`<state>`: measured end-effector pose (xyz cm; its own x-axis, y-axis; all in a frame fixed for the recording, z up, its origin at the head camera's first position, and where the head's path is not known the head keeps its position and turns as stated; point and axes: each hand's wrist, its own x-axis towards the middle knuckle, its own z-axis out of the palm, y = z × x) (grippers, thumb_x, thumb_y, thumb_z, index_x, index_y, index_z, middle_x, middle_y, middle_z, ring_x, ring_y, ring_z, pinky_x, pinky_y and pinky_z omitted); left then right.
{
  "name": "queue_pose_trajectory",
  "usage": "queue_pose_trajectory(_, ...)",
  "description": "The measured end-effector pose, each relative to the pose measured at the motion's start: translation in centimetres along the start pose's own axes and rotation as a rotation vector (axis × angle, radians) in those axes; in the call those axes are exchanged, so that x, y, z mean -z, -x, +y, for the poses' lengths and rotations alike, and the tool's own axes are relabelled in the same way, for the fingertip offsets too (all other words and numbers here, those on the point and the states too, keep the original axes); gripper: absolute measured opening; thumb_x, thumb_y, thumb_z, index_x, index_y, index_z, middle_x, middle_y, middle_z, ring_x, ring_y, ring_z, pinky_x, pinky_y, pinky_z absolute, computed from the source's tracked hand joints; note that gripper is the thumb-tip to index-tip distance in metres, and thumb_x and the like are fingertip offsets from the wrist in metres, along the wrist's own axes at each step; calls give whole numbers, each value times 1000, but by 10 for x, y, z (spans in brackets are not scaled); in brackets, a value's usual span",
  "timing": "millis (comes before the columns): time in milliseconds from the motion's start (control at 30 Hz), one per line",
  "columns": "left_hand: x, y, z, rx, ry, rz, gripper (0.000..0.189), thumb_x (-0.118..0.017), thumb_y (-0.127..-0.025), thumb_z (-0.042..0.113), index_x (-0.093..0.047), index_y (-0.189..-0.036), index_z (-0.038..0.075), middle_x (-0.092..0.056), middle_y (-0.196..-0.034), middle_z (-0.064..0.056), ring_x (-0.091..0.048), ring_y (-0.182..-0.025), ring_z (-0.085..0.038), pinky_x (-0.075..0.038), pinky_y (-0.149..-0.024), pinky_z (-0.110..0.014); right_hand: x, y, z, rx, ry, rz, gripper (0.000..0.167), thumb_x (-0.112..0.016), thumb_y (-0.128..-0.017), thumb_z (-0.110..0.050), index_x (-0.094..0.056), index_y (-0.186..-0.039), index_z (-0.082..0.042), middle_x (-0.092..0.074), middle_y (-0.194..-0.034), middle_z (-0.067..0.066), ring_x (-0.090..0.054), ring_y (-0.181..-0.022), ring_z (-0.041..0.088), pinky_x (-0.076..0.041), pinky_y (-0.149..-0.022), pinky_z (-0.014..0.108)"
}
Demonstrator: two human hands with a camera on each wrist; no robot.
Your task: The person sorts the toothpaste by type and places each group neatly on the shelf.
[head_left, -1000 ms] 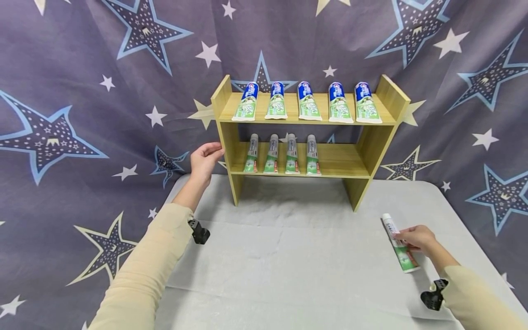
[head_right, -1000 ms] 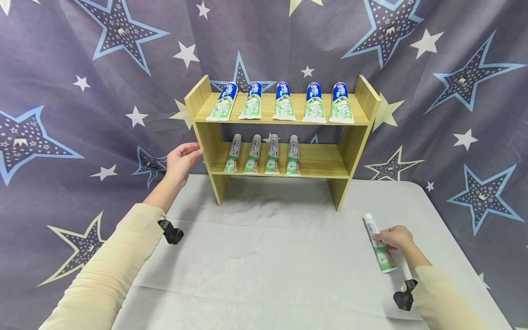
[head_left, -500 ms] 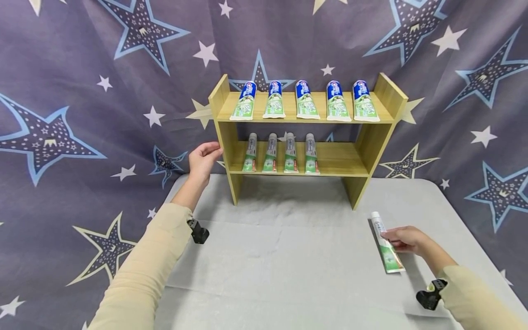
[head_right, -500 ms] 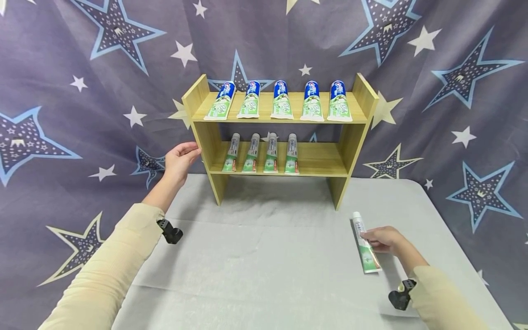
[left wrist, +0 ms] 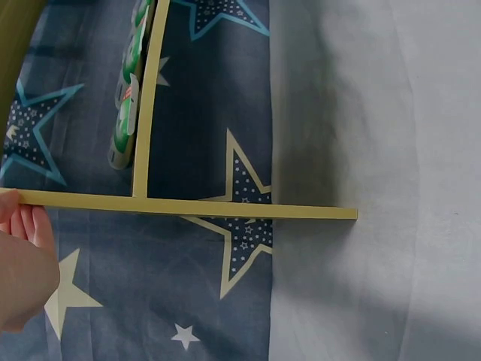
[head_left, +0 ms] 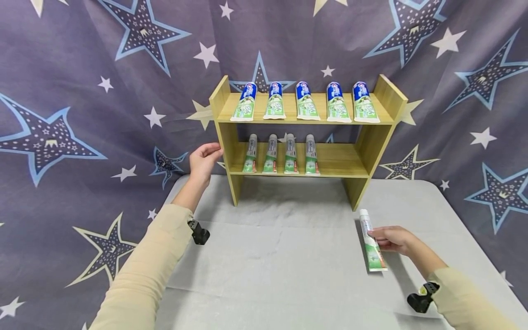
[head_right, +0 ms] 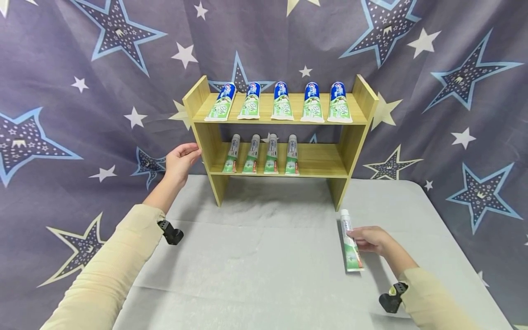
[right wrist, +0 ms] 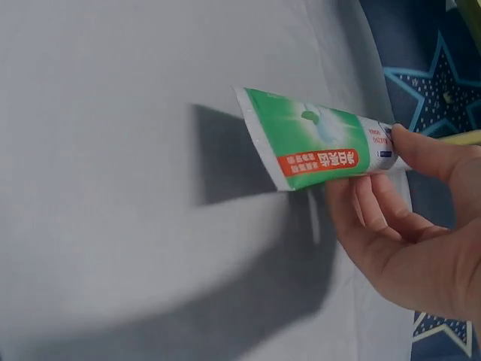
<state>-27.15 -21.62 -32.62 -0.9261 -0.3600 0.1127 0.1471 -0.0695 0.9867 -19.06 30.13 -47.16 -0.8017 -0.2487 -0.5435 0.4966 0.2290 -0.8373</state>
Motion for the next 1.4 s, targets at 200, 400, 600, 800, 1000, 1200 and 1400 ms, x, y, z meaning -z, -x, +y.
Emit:
queue_pose_trajectory(200,0,0,0,14,-7,1,21,-67,-84,-4,-64,-83,17,-67,-73,15,-63,-73,1,-56,-80,-18,-9,3,-12,8,15,7,15,-57,-93,-13,-62,-103,-4,-66,-73,-8,-64,-68,3,-58,-70,21)
queue_pose_trajectory(400,0,-1,0,12,-7,-3,20,-67,-84,-3,-63,-84,17,-66,-73,15,-63,-72,1,-55,-74,-14,-14,5,-23,26,-31,-6,8,-57,-94,-13,-64,-98,-10,-68,-73,-9,-65,-69,2,-57,-70,21)
queue_pose_trajectory(600,1,-1,0,16,-14,-10,19,-67,-84,-3,-63,-84,16,-66,-73,14,-63,-72,1,-54,-73,-13,-17,8,-35,41,-30,-29,8,-57,-95,-14,-65,-94,-14,-69,-73,-10,-65,-68,0,-56,-69,20)
queue_pose_trajectory(800,1,-1,-1,18,-7,-9,20,-67,-84,-4,-63,-83,16,-66,-72,14,-63,-71,1,-54,-70,-10,-19,10,-47,51,-40,-69,6,-58,-95,-16,-64,-94,-15,-71,-75,-9,-67,-72,2,-57,-73,21)
queue_pose_trajectory(1000,1,-1,-2,25,0,-9,21,-67,-84,-3,-63,-83,17,-66,-72,15,-62,-72,1,-53,-70,-9,-20,11,-61,64,-17,-89,5,-55,-96,-17,-60,-96,-16,-70,-77,-10,-66,-73,2,-56,-74,20)
queue_pose_trajectory(1200,1,0,-1,21,-8,-1,21,-67,-84,-3,-63,-83,17,-66,-73,15,-63,-71,2,-56,-78,-16,-23,15,-80,73,-1,-95,5,-55,-96,-16,-58,-99,-15,-69,-77,-11,-66,-74,2,-56,-75,21)
queue_pose_trajectory(1400,0,0,1,22,-28,-1,20,-67,-84,-2,-63,-84,17,-66,-74,15,-63,-72,2,-56,-88,-25,-24,22,-97,76,2,-128,4,-56,-96,-17,-59,-97,-15,-71,-78,-11,-67,-75,2,-57,-76,21)
